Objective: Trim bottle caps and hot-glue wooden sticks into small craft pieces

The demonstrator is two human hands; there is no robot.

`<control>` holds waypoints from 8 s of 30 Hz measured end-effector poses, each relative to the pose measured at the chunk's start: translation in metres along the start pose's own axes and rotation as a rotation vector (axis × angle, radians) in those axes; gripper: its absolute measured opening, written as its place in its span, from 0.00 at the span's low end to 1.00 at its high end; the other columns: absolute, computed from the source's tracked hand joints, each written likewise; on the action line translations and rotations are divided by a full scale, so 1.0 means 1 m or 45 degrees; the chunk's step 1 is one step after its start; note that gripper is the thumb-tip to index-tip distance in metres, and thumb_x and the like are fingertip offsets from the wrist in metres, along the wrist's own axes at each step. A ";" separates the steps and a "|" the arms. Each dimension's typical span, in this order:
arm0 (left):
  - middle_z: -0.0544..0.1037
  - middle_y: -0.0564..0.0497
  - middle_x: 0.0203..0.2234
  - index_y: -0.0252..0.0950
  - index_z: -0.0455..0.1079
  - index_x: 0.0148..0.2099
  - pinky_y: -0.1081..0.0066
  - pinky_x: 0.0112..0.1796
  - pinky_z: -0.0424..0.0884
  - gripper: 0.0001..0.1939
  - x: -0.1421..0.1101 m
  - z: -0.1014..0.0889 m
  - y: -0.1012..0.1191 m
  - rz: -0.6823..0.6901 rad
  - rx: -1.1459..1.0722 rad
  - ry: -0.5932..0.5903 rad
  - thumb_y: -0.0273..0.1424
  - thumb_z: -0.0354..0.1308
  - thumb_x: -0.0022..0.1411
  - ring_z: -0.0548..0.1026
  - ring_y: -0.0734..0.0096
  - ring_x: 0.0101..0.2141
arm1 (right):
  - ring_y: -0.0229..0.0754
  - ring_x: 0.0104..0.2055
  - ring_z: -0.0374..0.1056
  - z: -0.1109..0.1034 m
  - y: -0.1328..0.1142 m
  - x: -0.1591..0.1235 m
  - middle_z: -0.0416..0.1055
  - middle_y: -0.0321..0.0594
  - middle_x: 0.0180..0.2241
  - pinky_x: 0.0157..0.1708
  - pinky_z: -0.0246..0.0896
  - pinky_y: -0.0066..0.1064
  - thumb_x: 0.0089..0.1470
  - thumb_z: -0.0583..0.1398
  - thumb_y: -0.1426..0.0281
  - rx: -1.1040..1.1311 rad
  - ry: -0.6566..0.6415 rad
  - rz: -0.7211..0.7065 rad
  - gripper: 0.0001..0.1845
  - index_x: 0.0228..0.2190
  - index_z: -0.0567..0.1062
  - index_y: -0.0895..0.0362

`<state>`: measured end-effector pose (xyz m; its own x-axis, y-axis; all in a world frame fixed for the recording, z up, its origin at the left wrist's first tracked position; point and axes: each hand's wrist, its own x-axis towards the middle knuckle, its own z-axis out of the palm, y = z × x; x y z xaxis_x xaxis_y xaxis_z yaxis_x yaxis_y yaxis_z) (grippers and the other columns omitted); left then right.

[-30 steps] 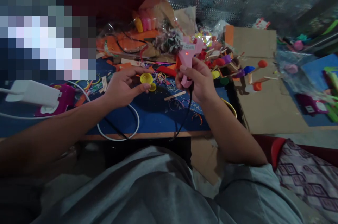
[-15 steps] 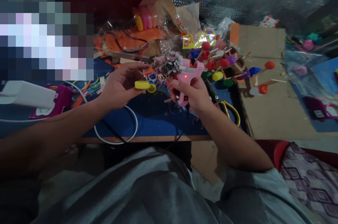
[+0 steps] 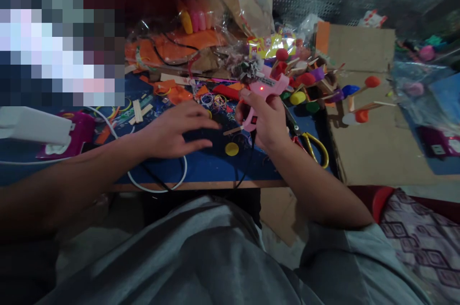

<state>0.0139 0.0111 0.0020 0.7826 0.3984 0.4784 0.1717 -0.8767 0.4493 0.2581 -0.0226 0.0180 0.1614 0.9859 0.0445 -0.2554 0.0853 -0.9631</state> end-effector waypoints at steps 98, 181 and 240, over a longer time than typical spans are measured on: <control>0.83 0.48 0.46 0.46 0.76 0.60 0.63 0.45 0.84 0.24 0.003 0.015 -0.005 -0.052 -0.613 0.886 0.44 0.76 0.67 0.84 0.66 0.44 | 0.33 0.18 0.61 -0.008 -0.010 -0.016 0.67 0.30 0.21 0.16 0.57 0.32 0.36 0.85 0.48 -0.373 -0.445 0.235 0.33 0.25 0.73 0.51; 0.83 0.50 0.44 0.44 0.76 0.63 0.73 0.36 0.81 0.28 0.010 0.019 -0.026 0.273 -0.554 0.991 0.38 0.79 0.64 0.82 0.75 0.36 | 0.31 0.19 0.60 -0.012 -0.007 -0.017 0.66 0.27 0.23 0.17 0.58 0.29 0.42 0.85 0.57 -0.290 -0.533 0.246 0.31 0.29 0.70 0.52; 0.82 0.49 0.43 0.43 0.77 0.63 0.74 0.29 0.77 0.35 0.013 0.022 -0.033 0.343 -0.459 1.100 0.54 0.77 0.62 0.79 0.76 0.33 | 0.35 0.19 0.60 -0.017 -0.004 -0.018 0.66 0.30 0.21 0.18 0.58 0.34 0.44 0.83 0.54 -0.370 -0.516 0.227 0.27 0.28 0.74 0.51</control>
<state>0.0310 0.0393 -0.0232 0.0356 0.3829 0.9231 -0.2548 -0.8897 0.3789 0.2724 -0.0430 0.0166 -0.2569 0.9629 -0.0830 0.0385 -0.0756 -0.9964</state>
